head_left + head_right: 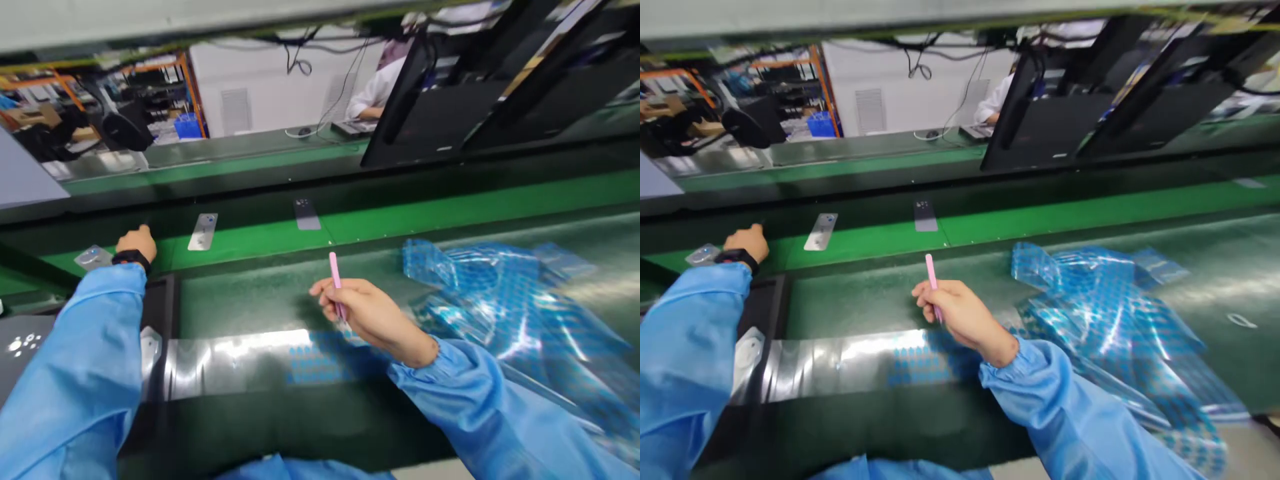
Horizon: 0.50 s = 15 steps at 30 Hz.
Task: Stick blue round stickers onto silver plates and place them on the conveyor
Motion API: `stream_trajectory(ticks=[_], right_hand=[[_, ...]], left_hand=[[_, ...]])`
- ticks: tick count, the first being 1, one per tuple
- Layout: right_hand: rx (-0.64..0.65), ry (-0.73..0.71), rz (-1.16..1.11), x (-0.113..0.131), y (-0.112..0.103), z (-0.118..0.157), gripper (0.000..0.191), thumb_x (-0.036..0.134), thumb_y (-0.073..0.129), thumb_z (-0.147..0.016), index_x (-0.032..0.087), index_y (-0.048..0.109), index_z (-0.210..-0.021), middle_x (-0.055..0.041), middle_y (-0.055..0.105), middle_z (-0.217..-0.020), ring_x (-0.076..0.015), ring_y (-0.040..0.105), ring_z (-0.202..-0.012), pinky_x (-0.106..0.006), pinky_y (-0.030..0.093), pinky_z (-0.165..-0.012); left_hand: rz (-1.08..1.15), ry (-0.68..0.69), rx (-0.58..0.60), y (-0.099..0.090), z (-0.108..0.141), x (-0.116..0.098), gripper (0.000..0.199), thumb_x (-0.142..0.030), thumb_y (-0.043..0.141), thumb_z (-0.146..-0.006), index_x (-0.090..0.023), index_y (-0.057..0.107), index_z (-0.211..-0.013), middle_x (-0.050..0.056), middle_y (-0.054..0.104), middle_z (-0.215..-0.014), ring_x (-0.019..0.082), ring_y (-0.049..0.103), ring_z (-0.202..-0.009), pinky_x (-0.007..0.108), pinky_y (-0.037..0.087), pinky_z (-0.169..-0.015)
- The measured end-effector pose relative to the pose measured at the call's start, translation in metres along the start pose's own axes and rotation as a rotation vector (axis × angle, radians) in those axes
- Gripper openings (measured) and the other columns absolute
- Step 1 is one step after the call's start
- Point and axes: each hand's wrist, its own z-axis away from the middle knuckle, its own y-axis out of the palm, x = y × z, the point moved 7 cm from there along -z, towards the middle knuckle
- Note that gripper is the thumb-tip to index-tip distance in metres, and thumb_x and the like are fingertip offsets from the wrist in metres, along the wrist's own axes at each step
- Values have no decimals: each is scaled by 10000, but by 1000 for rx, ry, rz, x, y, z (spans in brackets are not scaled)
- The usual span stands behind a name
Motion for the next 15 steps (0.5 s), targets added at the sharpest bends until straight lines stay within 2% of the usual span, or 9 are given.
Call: stream_trajectory(ticks=[2, 4, 6, 9, 11, 12, 13, 15], right_hand=[[13, -27, 17, -10, 13, 7, 276, 427, 574, -749, 172, 642, -671, -33, 601, -649, -141, 540, -560, -282, 434, -532], [68, -36, 131, -19, 28, 15, 302, 444, 566, -778, 172, 662, -689, -9, 571, -588, -133, 525, -538, -269, 426, -519], [174, 4, 208, -29, 42, 23, 304, 445, 565, -800, 170, 667, -720, 12, 550, -540, -120, 508, -495, -254, 416, -489], [274, 96, 174, -44, 57, 36, 227, 394, 621, -780, 168, 636, -751, 2, 617, -594, -119, 571, -515, -248, 474, -517], [266, 139, 121, -53, 61, 42, 186, 354, 641, -775, 170, 613, -782, -12, 658, -644, -129, 622, -555, -254, 518, -552], [249, 155, 110, -58, 63, 44, 167, 335, 637, -783, 172, 601, -787, -13, 664, -645, -131, 635, -560, -254, 529, -556], [229, 166, 111, -63, 64, 46, 147, 314, 628, -796, 173, 589, -782, -11, 663, -635, -131, 640, -553, -251, 534, -551], [193, 178, 143, -69, 66, 47, 108, 263, 603, -821, 176, 571, -765, -2, 654, -610, -125, 638, -524, -238, 530, -527]], left_hand=[[-83, -136, 10, -21, 9, 8, 337, -259, 484, -826, 11, 622, -974, 117, 655, -909, 378, 584, -1076, 574, 463, -843], [-91, -196, -25, -49, 30, 12, 342, -270, 516, -791, -58, 663, -1015, -11, 648, -795, 260, 617, -1009, 449, 477, -860], [14, -246, -128, -80, 68, 14, 360, -266, 508, -765, -120, 695, -1037, -78, 615, -672, 166, 643, -847, 404, 479, -836], [202, -85, -204, -105, 148, -2, 408, -329, 433, -784, -160, 721, -1018, -95, 625, -648, 112, 634, -739, 392, 484, -808], [258, 31, -244, -103, 204, -17, 325, -353, 511, -730, -232, 749, -916, -91, 666, -696, 136, 639, -757, 360, 503, -809], [343, 84, -190, -91, 228, -25, 301, -371, 529, -718, -253, 750, -886, -83, 690, -735, 138, 638, -737, 325, 520, -776], [458, 102, -106, -73, 248, -32, 284, -379, 527, -725, -254, 747, -855, -62, 707, -795, 141, 636, -715, 298, 535, -730], [647, 70, 127, -26, 278, -44, 269, -379, 512, -745, -229, 727, -805, -11, 698, -782, 152, 640, -667, 278, 548, -648]])
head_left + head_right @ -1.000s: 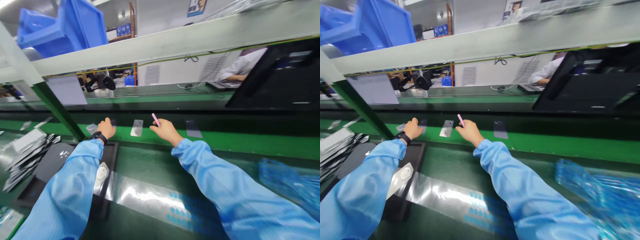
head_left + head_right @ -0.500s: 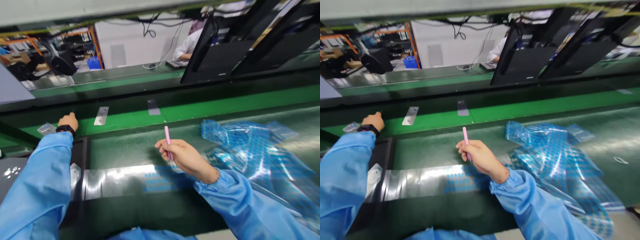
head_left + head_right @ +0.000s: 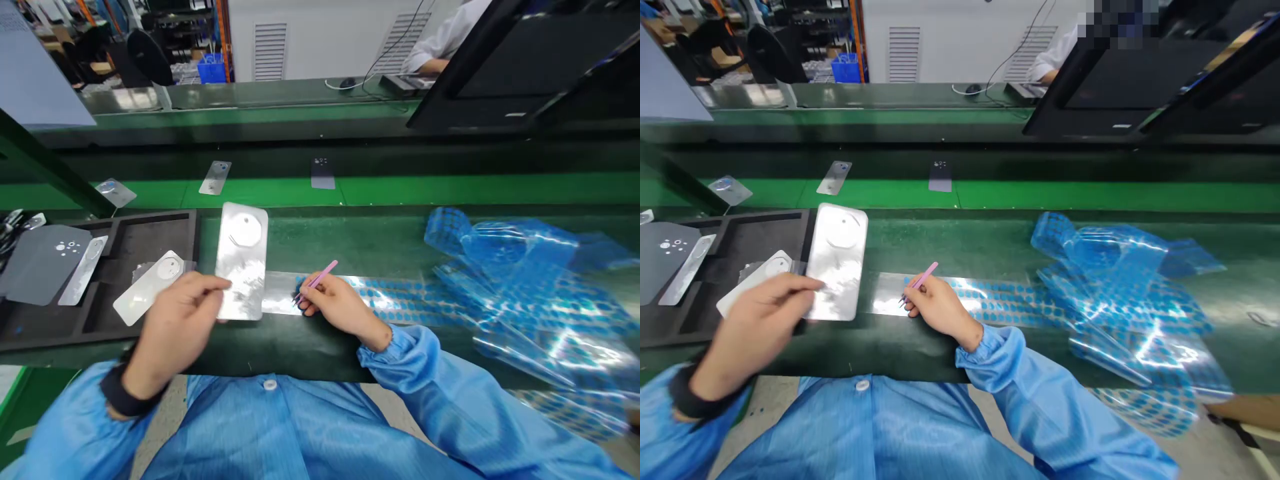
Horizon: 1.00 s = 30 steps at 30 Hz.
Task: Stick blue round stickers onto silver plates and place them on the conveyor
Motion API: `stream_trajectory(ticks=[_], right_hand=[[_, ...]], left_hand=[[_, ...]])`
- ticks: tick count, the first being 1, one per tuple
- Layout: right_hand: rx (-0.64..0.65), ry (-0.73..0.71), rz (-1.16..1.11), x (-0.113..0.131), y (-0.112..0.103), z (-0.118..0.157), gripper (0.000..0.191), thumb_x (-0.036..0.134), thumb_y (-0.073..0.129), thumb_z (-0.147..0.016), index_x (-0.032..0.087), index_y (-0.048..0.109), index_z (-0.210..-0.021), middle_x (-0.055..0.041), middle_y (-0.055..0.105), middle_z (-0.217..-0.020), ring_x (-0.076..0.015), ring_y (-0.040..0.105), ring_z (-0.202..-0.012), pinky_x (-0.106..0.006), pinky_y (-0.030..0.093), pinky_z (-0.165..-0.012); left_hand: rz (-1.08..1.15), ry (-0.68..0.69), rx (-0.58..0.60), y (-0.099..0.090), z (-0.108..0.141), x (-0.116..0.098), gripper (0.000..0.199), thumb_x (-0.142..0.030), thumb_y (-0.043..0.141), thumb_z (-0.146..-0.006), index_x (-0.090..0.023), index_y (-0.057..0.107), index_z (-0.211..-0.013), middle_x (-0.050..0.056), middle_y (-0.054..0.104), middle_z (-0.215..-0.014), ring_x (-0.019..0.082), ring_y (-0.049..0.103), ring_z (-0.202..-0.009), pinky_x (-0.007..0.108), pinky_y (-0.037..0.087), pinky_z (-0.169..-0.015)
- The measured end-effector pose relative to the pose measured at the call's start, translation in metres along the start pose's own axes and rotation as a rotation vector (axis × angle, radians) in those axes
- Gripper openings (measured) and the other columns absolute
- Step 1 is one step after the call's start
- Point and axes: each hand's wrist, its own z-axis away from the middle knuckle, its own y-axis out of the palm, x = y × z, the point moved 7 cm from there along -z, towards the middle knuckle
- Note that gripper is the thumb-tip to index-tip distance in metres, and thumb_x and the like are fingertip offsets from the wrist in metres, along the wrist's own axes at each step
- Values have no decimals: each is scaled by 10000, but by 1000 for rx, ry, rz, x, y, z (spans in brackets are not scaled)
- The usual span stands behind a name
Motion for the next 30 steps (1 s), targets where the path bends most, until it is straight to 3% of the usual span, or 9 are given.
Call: stream_trajectory(ticks=[3, 6, 12, 15, 18, 21, 23, 26, 30], right_hand=[[-24, 7, 60, 0, 2, -3, 79, 189, 579, -838, 180, 567, -760, 9, 651, -603, -113, 628, -503, -217, 519, -500], [-12, 14, 106, 5, 1, -5, 95, 146, 559, -855, 181, 561, -767, 18, 651, -604, -101, 623, -495, -197, 509, -481], [-18, 29, 185, 10, -2, -5, 119, 138, 544, -883, 175, 554, -771, 21, 652, -581, -101, 635, -480, -188, 505, -486], [-19, 38, 189, 11, -1, -5, 135, 110, 541, -877, 170, 561, -758, 24, 648, -571, -96, 636, -472, -177, 499, -480], [-33, 45, 177, 11, -1, -6, 134, 104, 549, -876, 167, 561, -758, 28, 641, -551, -93, 627, -454, -167, 490, -462], [-45, 49, 182, 11, -2, -7, 136, 104, 550, -880, 165, 563, -759, 29, 639, -557, -87, 621, -451, -161, 490, -453], [-30, 50, 182, 11, -1, -8, 147, 104, 542, -886, 164, 565, -754, 28, 638, -566, -86, 621, -454, -163, 494, -451], [2, 55, 166, 8, 1, -10, 157, 117, 545, -891, 165, 558, -741, 24, 635, -568, -91, 620, -451, -171, 498, -443], [-18, 72, 136, 5, -1, -12, 145, 126, 552, -890, 163, 546, -751, 10, 653, -613, -92, 627, -466, -178, 510, -444]], left_hand=[[228, -151, 175, 61, 20, 30, 288, -387, 482, -751, -185, 681, -803, 24, 678, -764, 146, 625, -568, 272, 538, -544], [273, -217, 281, 93, 30, 48, 265, -357, 467, -757, -181, 641, -853, 5, 655, -688, 147, 617, -545, 259, 509, -516], [-69, -34, 404, 89, 33, 36, 276, -284, 466, -851, -207, 616, -1069, -45, 653, -596, 151, 600, -530, 258, 446, -562], [-292, 44, 338, 81, 22, 30, 246, -293, 487, -880, -199, 642, -1047, -15, 665, -613, 193, 636, -591, 306, 478, -613], [-317, 257, 233, 83, 7, 14, 218, -271, 538, -875, -189, 662, -1035, 61, 730, -888, 239, 673, -902, 393, 516, -838], [-294, 461, 261, 98, -4, 0, 368, -259, 655, -810, -211, 631, -1174, 94, 625, -1293, 323, 443, -1321, 521, 393, -1059], [-344, 469, 351, 112, -9, 1, 496, -268, 724, -756, -237, 608, -1237, 85, 536, -1412, 387, 287, -1411, 605, 346, -1070], [-395, 417, 447, 123, -10, 9, 501, -302, 751, -739, -238, 629, -1220, 82, 545, -1405, 425, 234, -1423, 656, 314, -1065], [-375, 389, 412, 119, -7, 17, 414, -348, 751, -742, -209, 677, -1125, 83, 596, -1347, 421, 234, -1424, 646, 297, -1085]])
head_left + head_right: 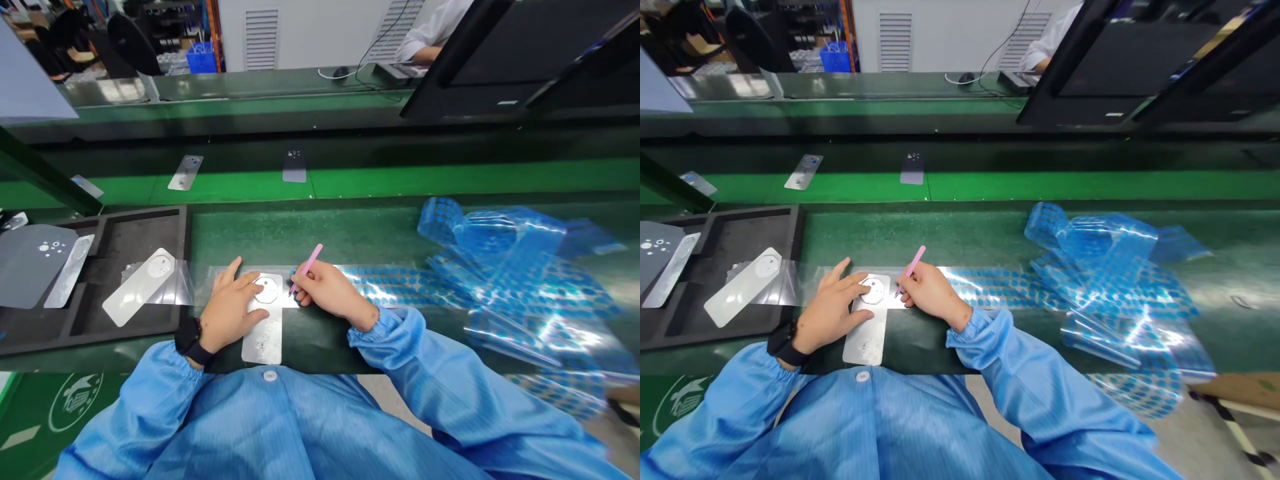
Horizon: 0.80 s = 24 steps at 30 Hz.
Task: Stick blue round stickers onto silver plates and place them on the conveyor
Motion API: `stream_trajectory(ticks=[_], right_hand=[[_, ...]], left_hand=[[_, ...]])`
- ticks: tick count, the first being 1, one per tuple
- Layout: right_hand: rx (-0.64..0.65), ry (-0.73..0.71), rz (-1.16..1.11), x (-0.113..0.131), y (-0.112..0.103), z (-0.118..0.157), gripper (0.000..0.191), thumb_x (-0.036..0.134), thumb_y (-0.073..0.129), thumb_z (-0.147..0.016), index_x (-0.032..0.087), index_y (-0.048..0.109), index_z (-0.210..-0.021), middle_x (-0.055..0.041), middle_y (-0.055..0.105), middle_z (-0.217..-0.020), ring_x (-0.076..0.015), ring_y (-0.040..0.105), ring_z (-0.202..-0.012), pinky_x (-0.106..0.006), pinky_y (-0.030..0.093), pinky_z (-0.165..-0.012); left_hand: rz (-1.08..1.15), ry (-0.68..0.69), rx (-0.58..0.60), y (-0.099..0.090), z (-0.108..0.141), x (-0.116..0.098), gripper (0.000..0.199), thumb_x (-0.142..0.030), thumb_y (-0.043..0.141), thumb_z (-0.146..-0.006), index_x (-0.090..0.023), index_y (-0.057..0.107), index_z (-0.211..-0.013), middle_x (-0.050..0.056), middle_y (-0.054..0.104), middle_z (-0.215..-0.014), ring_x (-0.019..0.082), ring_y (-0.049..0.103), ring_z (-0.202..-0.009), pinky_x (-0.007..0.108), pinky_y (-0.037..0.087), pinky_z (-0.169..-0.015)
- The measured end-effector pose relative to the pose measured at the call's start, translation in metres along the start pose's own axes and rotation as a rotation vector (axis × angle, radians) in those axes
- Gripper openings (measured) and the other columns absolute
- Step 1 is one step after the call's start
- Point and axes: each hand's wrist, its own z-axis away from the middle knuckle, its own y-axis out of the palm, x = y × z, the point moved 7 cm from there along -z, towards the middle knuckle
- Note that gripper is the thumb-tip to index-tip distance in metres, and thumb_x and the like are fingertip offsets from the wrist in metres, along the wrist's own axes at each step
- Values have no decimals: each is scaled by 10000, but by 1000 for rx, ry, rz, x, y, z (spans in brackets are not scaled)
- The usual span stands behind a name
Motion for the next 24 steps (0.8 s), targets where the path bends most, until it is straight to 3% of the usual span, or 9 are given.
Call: stream_trajectory(ticks=[9, 16, 24], right_hand=[[5, 18, 6, 1, 2, 1, 164, 149, 590, -867, 160, 570, -704, 15, 641, -577, -82, 598, -444, -167, 484, -432], [51, 31, -150, -4, 2, 0, 205, 232, 637, -842, 149, 570, -667, 10, 626, -537, -88, 593, -447, -181, 493, -452], [30, -44, -70, 28, 15, -9, 169, 164, 582, -881, 155, 563, -714, 7, 646, -554, -79, 595, -449, -161, 496, -443]], left_hand=[[10, 36, -132, 6, 13, 1, 390, -378, 734, -764, -181, 673, -1096, 108, 623, -1305, 393, 383, -1350, 605, 363, -1060], [10, 60, -193, 7, 17, -1, 372, -399, 736, -762, -195, 679, -1067, 111, 632, -1290, 374, 429, -1315, 601, 375, -1042], [22, 96, -222, 7, 19, -3, 320, -383, 727, -774, -200, 685, -1034, 108, 645, -1270, 372, 439, -1296, 596, 389, -1016]])
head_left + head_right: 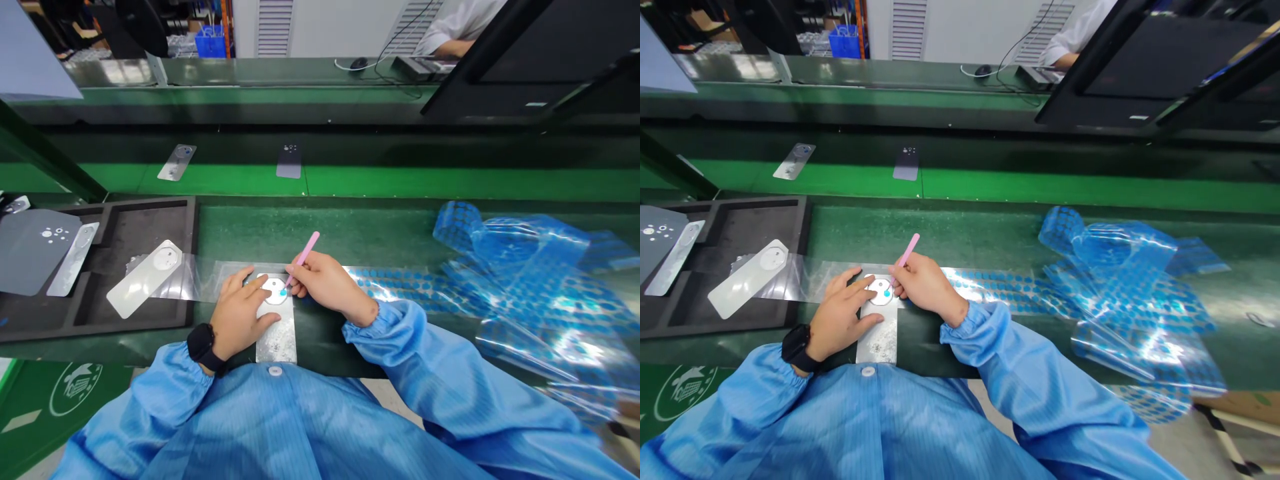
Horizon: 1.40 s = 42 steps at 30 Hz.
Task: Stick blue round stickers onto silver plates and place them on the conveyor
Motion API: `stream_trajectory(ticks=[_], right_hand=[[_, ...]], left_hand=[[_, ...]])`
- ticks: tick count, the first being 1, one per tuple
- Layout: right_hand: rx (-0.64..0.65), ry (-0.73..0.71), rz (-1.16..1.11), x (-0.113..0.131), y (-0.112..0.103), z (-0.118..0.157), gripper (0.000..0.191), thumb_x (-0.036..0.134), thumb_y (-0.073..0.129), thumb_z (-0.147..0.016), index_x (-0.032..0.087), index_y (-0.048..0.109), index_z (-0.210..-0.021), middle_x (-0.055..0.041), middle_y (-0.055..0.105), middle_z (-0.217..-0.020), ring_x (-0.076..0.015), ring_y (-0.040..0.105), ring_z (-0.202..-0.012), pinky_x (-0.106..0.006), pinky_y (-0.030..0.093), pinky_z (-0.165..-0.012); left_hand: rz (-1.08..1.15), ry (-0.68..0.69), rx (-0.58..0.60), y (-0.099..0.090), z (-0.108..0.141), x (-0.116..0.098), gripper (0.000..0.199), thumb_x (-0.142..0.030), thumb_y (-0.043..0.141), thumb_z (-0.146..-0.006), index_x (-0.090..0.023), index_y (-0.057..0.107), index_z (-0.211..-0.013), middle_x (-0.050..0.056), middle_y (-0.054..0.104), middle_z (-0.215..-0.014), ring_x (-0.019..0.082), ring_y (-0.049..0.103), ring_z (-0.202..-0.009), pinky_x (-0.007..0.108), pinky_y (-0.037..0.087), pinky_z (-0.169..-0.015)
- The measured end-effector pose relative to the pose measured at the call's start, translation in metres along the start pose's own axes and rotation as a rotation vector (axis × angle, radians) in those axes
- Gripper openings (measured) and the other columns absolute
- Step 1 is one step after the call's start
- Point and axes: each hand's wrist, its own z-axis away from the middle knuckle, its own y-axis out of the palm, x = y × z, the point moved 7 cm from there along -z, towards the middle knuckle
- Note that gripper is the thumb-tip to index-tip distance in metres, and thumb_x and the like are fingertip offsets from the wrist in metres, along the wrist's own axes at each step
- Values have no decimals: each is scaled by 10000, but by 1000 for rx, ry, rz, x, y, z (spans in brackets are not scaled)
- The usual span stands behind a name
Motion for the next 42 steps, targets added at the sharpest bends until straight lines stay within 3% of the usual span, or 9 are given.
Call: stream_trajectory(ticks=[7, 42], right_hand=[[77, 41, 121, -4, 8, -15, 212, 136, 556, -898, 153, 564, -687, 0, 635, -531, -99, 601, -443, -186, 508, -441], [48, 45, 101, -8, 6, -14, 197, 147, 574, -881, 161, 575, -685, 8, 639, -527, -93, 606, -449, -173, 510, -451]], left_hand=[[2, 25, -19, -1, 1, -3, 293, -368, 718, -788, -191, 680, -1018, 106, 646, -1267, 353, 471, -1269, 561, 398, -1009], [12, 2, 28, 2, 1, -3, 277, -349, 676, -811, -229, 683, -1060, 102, 622, -1272, 339, 431, -1278, 558, 368, -1017]])
